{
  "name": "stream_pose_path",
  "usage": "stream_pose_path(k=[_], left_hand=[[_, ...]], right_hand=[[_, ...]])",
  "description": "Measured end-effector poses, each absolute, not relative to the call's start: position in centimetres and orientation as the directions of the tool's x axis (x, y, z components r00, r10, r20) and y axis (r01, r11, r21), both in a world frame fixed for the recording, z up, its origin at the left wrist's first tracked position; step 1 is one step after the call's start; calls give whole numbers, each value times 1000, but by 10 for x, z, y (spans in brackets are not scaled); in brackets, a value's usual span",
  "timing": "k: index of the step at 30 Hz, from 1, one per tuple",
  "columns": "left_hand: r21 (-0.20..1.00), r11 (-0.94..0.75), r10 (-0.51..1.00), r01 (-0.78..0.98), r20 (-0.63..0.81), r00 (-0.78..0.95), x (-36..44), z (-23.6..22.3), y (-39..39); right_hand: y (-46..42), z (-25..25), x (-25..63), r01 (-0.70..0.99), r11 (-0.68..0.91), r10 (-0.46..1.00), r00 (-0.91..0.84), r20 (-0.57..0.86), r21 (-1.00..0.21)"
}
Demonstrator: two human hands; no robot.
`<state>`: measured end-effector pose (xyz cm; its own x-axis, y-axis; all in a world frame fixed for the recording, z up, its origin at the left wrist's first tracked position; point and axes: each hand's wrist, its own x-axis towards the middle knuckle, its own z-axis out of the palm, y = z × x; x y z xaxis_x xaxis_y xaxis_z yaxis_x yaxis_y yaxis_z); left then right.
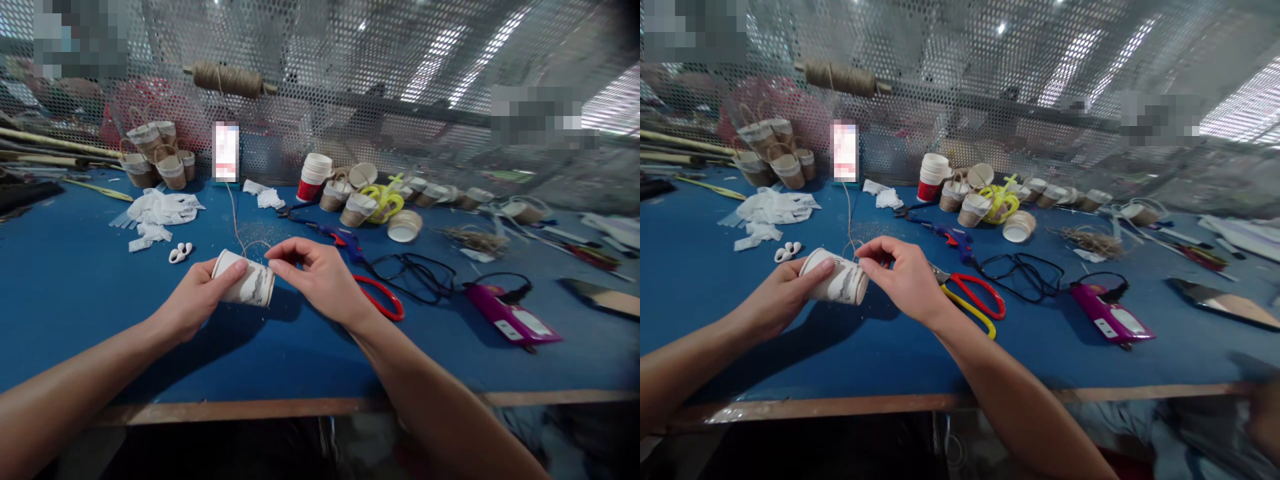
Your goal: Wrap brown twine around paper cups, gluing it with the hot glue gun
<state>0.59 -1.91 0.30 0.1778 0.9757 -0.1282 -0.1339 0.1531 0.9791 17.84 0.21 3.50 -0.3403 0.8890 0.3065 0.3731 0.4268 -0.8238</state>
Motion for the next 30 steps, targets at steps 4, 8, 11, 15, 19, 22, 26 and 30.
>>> stream_pose_path(k=[4, 8, 11, 15, 19, 22, 26, 30], left_hand=[[974, 173, 972, -146, -145, 182, 6, 4, -20], [966, 194, 970, -171, -162, 184, 7, 4, -20], [959, 203, 968, -196, -166, 189, 7, 4, -20], [954, 210, 966, -213, -169, 193, 8, 4, -20], [954, 204, 970, -220, -166, 179, 8, 5, -21], [954, 203, 972, -221, -168, 167, 8, 5, -21], [959, 193, 974, -209, -161, 161, 8, 5, -20], [960, 185, 976, -208, -155, 152, 9, 4, -20]], right_hand=[[3, 33, 178, 392, 439, 885, -343, 315, -808], [3, 33, 178, 420, 447, 884, -342, 319, -790], [3, 33, 179, 425, 443, 886, -341, 313, -789], [2, 33, 179, 419, 432, 891, -338, 305, -799], [2, 33, 179, 418, 437, 889, -334, 312, -797], [2, 33, 178, 425, 444, 888, -329, 323, -789], [2, 33, 177, 443, 448, 887, -324, 327, -777], [2, 33, 178, 468, 460, 884, -317, 343, -755]])
